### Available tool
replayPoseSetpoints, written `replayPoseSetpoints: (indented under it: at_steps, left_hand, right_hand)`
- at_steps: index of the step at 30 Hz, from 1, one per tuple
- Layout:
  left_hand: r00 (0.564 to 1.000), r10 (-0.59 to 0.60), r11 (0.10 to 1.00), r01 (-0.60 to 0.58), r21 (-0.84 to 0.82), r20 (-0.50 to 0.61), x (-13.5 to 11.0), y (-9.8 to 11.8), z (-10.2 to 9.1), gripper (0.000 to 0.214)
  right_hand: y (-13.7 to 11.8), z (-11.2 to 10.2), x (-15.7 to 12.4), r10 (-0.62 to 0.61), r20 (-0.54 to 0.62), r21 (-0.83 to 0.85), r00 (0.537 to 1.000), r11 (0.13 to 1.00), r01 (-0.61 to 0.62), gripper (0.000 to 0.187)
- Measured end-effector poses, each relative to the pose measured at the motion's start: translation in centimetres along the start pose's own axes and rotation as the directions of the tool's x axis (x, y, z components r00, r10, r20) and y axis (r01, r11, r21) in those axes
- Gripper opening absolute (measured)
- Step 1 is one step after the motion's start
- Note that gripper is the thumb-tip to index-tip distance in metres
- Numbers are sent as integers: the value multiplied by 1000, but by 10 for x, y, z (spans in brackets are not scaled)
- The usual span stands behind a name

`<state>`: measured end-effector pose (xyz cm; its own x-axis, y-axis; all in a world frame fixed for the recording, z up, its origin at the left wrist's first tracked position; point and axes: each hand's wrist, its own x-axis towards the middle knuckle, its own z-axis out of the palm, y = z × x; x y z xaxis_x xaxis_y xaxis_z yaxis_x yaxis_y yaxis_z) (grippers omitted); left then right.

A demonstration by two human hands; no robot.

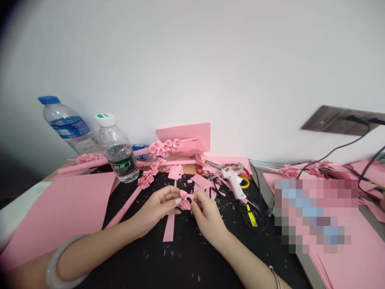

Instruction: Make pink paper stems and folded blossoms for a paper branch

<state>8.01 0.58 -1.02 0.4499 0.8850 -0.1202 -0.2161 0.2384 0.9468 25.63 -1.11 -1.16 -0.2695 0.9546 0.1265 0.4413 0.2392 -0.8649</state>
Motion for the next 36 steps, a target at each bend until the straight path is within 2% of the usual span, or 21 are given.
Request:
replayPoseSetpoints:
  at_steps: [6,9,11,13,15,22,27,29,32,36]
  left_hand:
    - [999,-42,995,40,-94,-17,-1,0,0,22]
    - [999,-51,986,48,-158,-17,-2,4,1,22]
    - [998,-58,983,56,-173,-6,-3,6,1,23]
    - [998,-69,984,68,-167,0,-3,6,1,23]
    - [997,-73,985,73,-156,4,-3,5,1,23]
    - [999,-46,989,47,-142,11,-2,-1,0,21]
    - [999,-30,992,26,-127,-30,0,-3,-2,23]
    - [999,-28,991,22,-133,-42,1,-4,-3,23]
    - [998,-26,993,19,-116,-64,2,-5,-4,24]
    - [997,-16,998,12,-63,-75,1,-4,-4,25]
  right_hand:
    - [-4,-1,-2,-8,21,81,1000,997,6,20]
    - [-10,-1,-3,-39,44,109,998,993,34,12]
    - [-13,1,-3,-38,45,74,998,997,35,7]
    - [-12,3,-4,-29,19,12,999,1000,29,15]
    - [-11,4,-4,-30,-12,-32,999,999,30,15]
    - [-8,6,-4,-39,-42,-40,998,998,37,6]
    - [-10,-3,-6,-106,46,64,993,993,103,4]
    - [-9,-7,-6,-150,80,140,985,980,138,11]
    - [-8,-9,-3,-111,80,172,991,980,96,19]
    - [-5,-5,2,-44,33,102,998,994,40,18]
